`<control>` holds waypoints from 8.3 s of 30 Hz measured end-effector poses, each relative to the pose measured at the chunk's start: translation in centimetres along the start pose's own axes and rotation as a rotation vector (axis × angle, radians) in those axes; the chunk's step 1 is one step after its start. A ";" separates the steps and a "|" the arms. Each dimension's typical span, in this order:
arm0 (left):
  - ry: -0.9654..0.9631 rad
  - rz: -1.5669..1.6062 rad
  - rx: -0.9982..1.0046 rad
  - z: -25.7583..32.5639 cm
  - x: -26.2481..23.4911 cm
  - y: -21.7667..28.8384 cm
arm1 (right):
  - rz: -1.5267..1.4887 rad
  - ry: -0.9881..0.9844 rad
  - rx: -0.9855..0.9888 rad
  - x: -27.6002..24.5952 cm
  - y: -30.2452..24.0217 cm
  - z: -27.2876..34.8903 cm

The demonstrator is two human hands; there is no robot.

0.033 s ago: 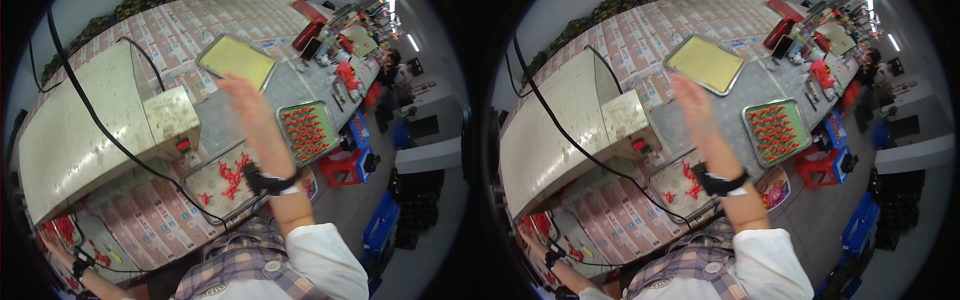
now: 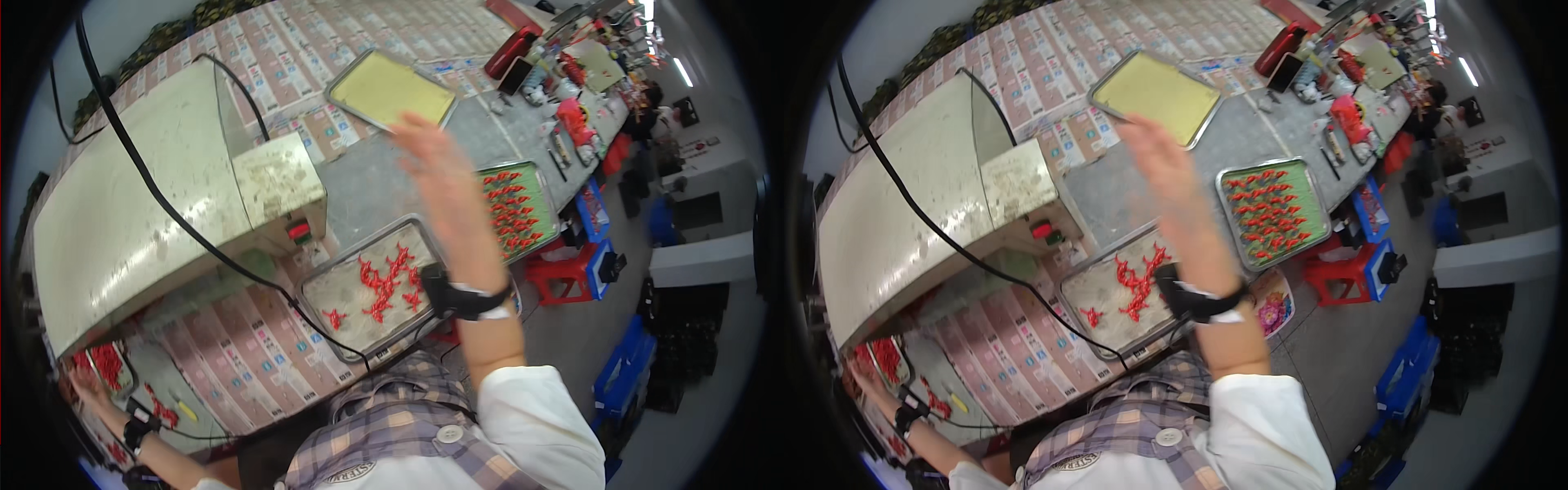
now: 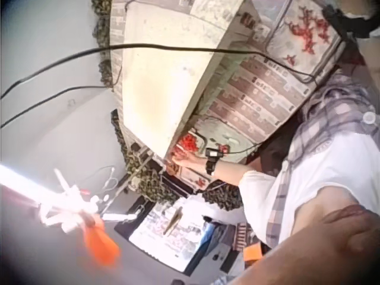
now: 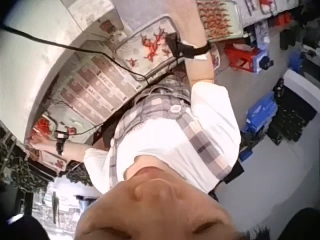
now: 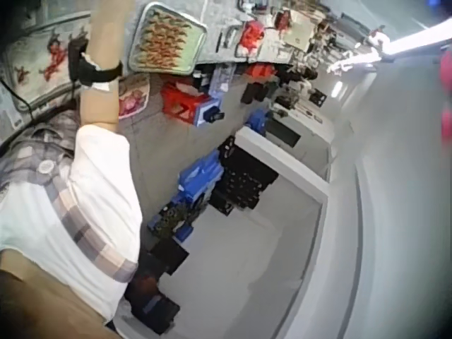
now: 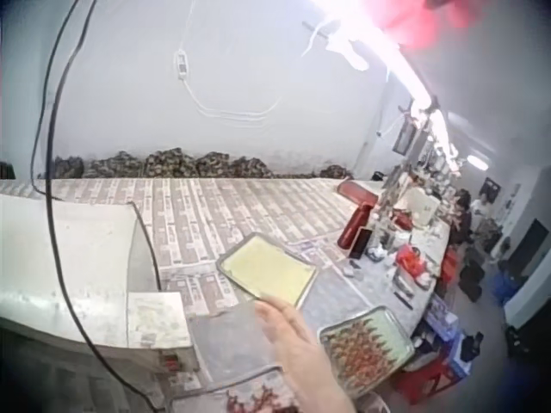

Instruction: Assembling, inspecting, and packaging small red plastic pieces at a manufacturing facility.

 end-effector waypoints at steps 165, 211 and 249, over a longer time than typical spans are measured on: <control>-0.537 -1.062 0.331 52.5 14.4 -34.4 | 0.546 -0.145 0.210 -19.2 30.7 13.6; -1.114 -1.132 -0.812 156.8 26.8 -95.9 | -0.510 1.215 0.060 -182.3 2.7 55.4; -0.730 -0.540 -0.081 224.8 107.2 -127.0 | -0.798 0.926 0.204 -274.7 14.5 -15.7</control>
Point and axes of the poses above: each hand's wrist, its own z-axis away from the middle knuckle, its own x-axis out of the palm, y = z × x, the point moved 9 cm from there along -z, towards the middle knuckle, and after that the axes turned 7 degrees about z, right-handed, at the moved point
